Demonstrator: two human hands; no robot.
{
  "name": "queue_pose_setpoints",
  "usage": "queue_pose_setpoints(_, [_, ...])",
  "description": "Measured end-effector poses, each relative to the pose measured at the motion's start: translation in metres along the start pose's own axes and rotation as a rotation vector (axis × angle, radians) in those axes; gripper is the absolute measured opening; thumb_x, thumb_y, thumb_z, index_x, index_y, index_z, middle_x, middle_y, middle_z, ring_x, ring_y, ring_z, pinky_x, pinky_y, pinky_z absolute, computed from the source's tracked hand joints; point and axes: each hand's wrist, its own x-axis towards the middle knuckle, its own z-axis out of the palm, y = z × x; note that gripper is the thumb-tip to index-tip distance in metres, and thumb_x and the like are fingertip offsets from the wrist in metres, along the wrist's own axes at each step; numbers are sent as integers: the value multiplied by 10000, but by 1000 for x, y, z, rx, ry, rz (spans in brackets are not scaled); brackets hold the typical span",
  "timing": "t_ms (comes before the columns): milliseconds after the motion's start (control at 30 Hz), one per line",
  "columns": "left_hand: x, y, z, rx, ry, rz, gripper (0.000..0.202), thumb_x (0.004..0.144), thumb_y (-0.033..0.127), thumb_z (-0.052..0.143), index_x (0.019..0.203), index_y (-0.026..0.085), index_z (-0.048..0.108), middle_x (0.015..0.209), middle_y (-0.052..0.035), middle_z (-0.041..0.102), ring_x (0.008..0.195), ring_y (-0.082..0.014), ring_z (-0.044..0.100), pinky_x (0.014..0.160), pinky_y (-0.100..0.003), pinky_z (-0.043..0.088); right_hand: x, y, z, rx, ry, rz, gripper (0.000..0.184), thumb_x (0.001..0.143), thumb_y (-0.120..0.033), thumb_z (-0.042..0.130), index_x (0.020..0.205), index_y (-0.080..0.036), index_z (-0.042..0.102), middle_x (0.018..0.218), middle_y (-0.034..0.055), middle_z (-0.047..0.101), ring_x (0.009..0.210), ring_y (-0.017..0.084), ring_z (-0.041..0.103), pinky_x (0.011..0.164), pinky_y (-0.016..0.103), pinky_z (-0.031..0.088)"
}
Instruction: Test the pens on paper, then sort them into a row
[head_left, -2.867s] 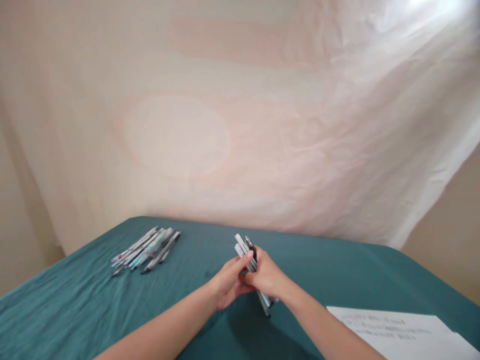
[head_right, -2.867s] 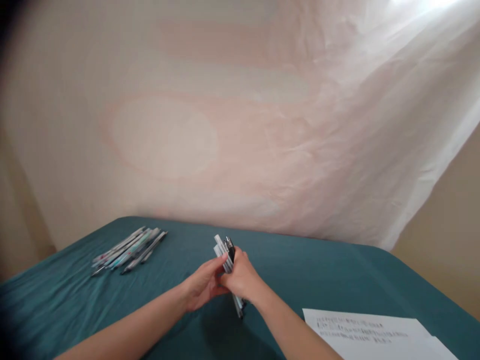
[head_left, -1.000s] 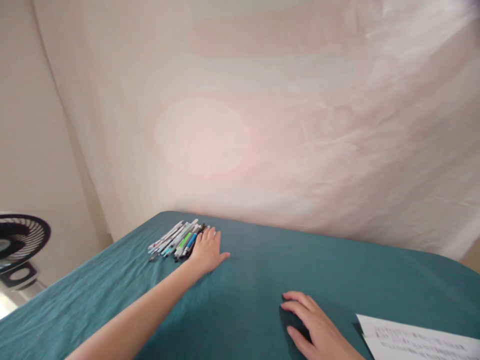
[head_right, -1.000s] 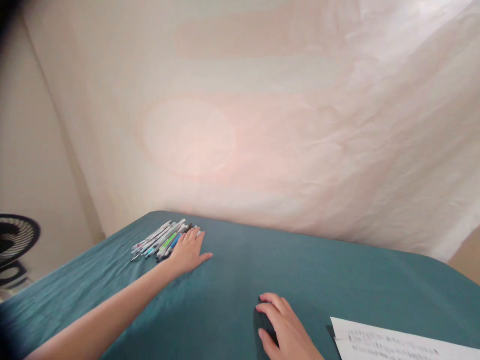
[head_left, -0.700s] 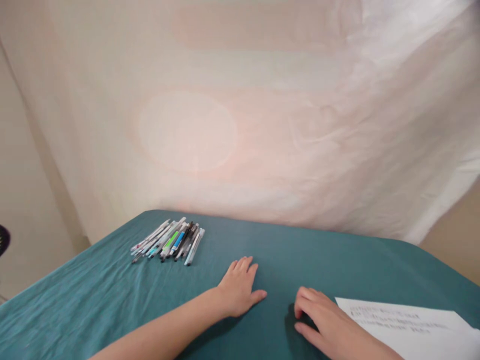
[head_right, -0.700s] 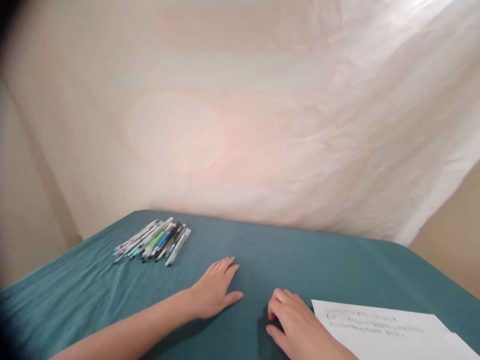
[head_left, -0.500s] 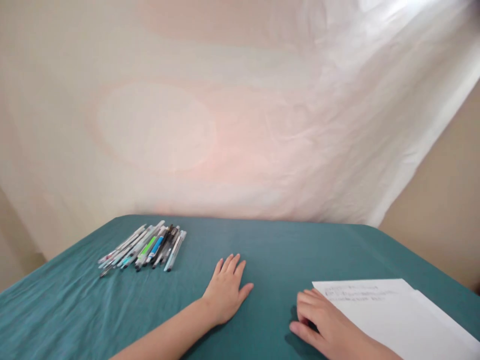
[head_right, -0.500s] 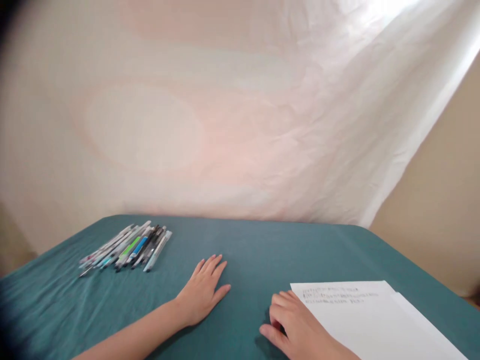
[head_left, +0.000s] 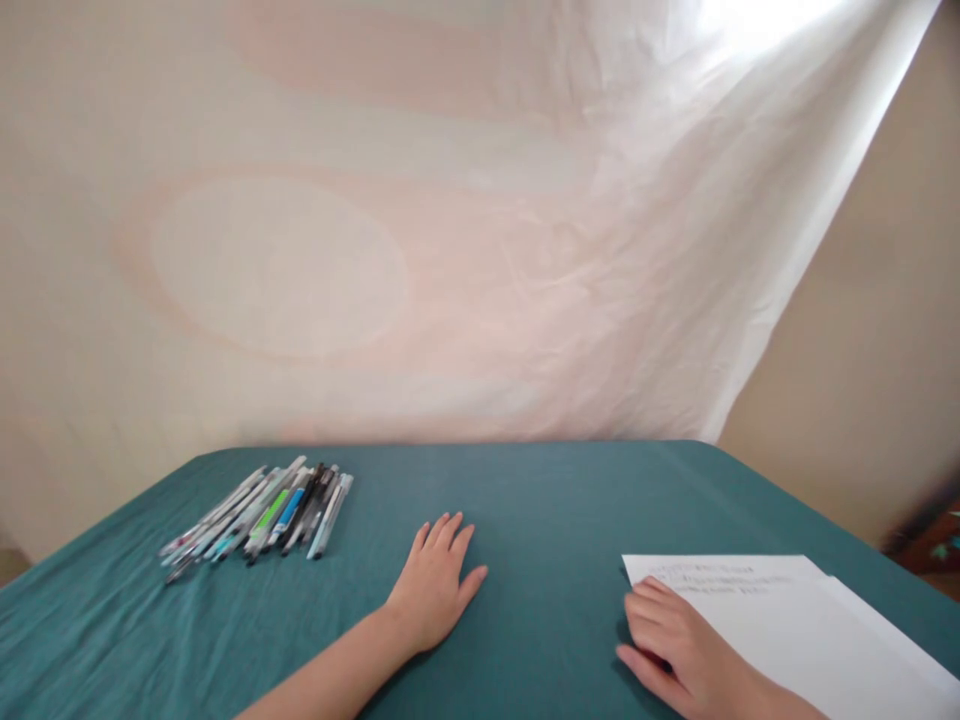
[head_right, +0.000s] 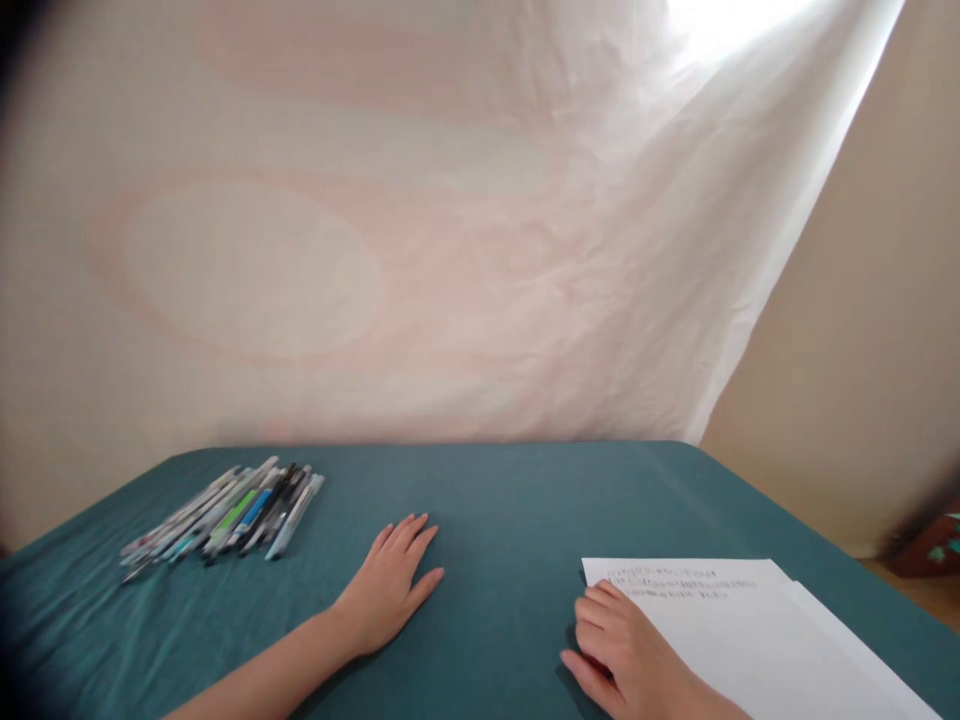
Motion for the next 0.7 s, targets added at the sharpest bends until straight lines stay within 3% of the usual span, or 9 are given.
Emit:
queue_pose_setpoints(200, [-3, 1, -1, -26, 15, -5, 561, 825, 529, 257, 1280, 226, 381, 1371, -89, 323, 1277, -268, 216, 1035, -443, 115, -11, -2, -1, -44, -36, -64, 272, 823, -259, 447, 561, -213, 501, 582, 26, 506, 597, 159, 455, 622, 327, 318])
queue_pose_setpoints(433, [-5, -2, -6, -100, 15, 42, 528, 828, 502, 305, 1245, 204, 428, 1341, -90, 368, 1252, -247, 271, 1036, -393, 169, 34, -52, 9, -22, 13, -249, 277, 804, -175, 441, 544, -213, 531, 552, 23, 520, 571, 148, 450, 584, 305, 290])
queue_pose_setpoints(533, [1, -24, -18, -149, 13, 62, 465, 847, 460, 296, 1170, 194, 499, 1248, -86, 469, 1167, -202, 393, 990, -317, 272, 57, -68, 17, -60, 17, -300, 271, 792, -167, 439, 540, -203, 530, 551, 19, 526, 574, 143, 437, 577, 292, 281])
queue_pose_setpoints(600, [6, -48, -30, -104, 77, -31, 409, 856, 411, 306, 1105, 182, 536, 1136, -89, 540, 1070, -189, 472, 940, -295, 324, 67, -72, 23, -70, 22, -300, 261, 784, -166, 438, 540, -196, 525, 560, 17, 526, 581, 138, 433, 580, 286, 278])
queue_pose_setpoints(700, [10, -90, -47, 147, 156, -229, 351, 834, 349, 385, 1064, 141, 547, 1073, -113, 555, 1042, -207, 479, 928, -301, 317, 75, -71, 35, -58, 46, -290, 266, 773, -166, 433, 512, -182, 481, 551, 10, 507, 572, 123, 421, 578, 276, 269])
